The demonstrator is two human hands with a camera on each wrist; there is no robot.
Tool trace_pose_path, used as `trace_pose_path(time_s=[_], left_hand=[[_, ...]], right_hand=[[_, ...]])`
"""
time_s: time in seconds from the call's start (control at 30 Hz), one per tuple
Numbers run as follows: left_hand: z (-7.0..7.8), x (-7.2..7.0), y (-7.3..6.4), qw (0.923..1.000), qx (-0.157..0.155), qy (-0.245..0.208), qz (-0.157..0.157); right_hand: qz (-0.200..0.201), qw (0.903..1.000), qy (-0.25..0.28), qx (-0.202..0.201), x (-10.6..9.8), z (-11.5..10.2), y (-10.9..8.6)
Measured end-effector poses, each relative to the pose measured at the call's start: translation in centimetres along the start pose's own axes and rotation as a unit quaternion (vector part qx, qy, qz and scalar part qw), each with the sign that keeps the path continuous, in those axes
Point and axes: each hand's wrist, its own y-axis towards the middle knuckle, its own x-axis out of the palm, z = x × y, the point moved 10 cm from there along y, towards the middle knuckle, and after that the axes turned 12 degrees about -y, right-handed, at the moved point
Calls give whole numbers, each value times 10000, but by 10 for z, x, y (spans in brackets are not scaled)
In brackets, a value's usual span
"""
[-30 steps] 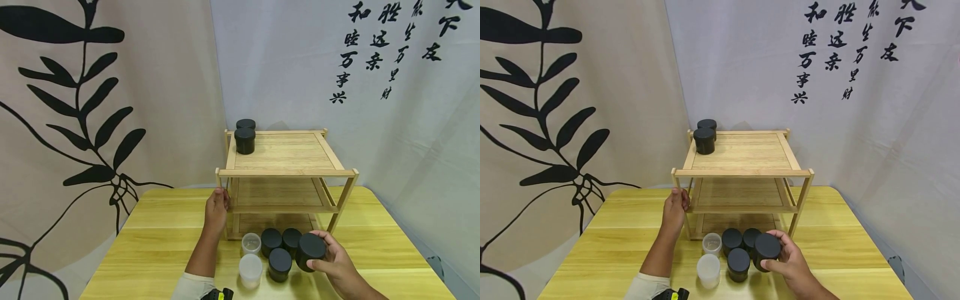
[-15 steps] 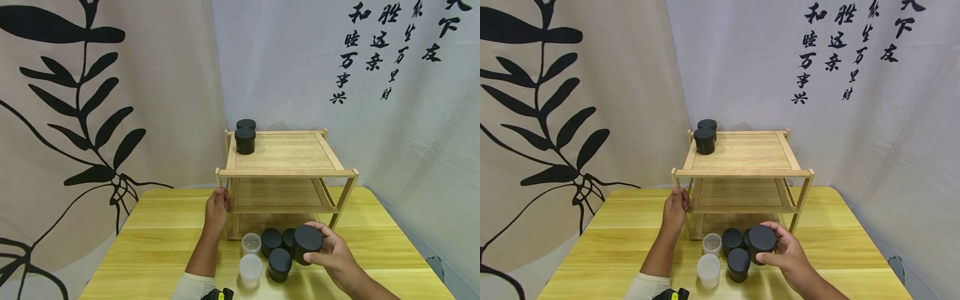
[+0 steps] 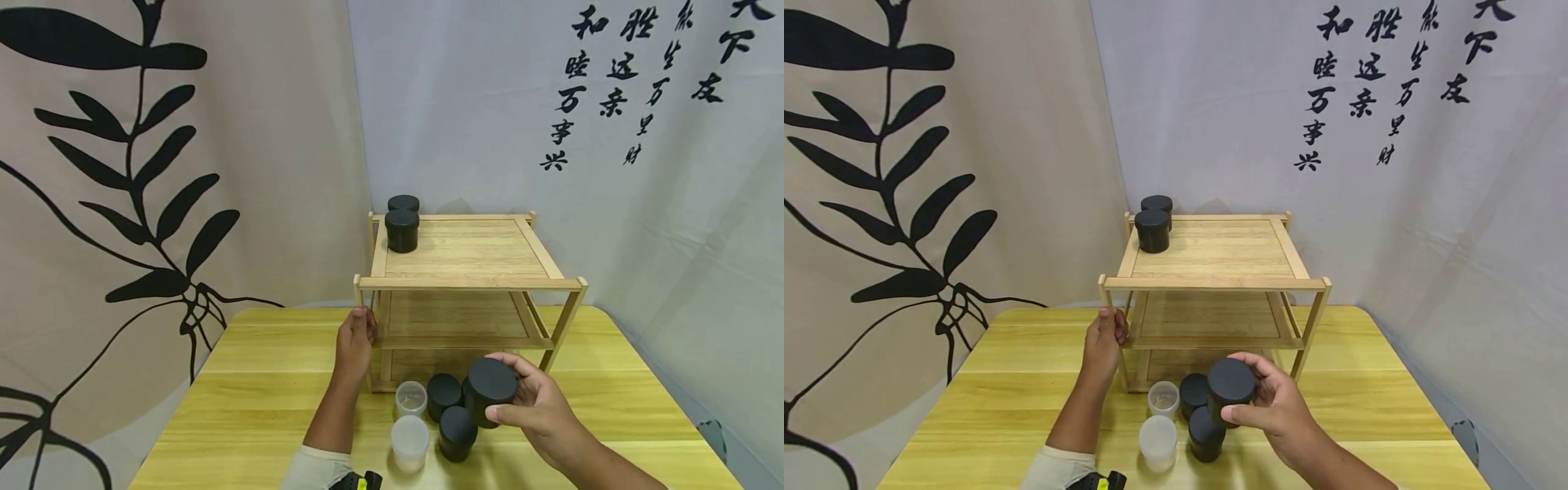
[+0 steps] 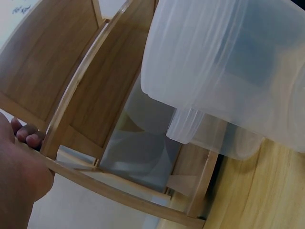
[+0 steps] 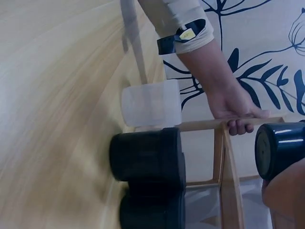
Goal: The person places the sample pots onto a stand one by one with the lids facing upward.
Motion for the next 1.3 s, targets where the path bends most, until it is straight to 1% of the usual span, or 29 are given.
trace_pose_path(time_s=[0.13,0.27,0.57,0.83,0.97,1.07,1.3], left_hand=[[-1,0,0,10000,-20,-2,22],[0,0,0,10000,-23,9,18],[-1,0,0,10000,-57,-41,36],[2,1,-1,10000,-33,24,-8],[1,1,-1,10000,-10,34,-7],[0,0,-1,10000,9,27,4],[-1,2,0,10000,8,18,-27]], right_hand=[[-20,10000,-2,41,4,-6,4],[53,9999,-36,87,6,-11,8],[334,9989,-175,265,6,-23,17],[644,9962,-358,470,5,-34,26],[826,9946,-418,471,6,-42,33],[891,9941,-466,412,8,-49,39],[898,9943,-517,270,11,-62,48]])
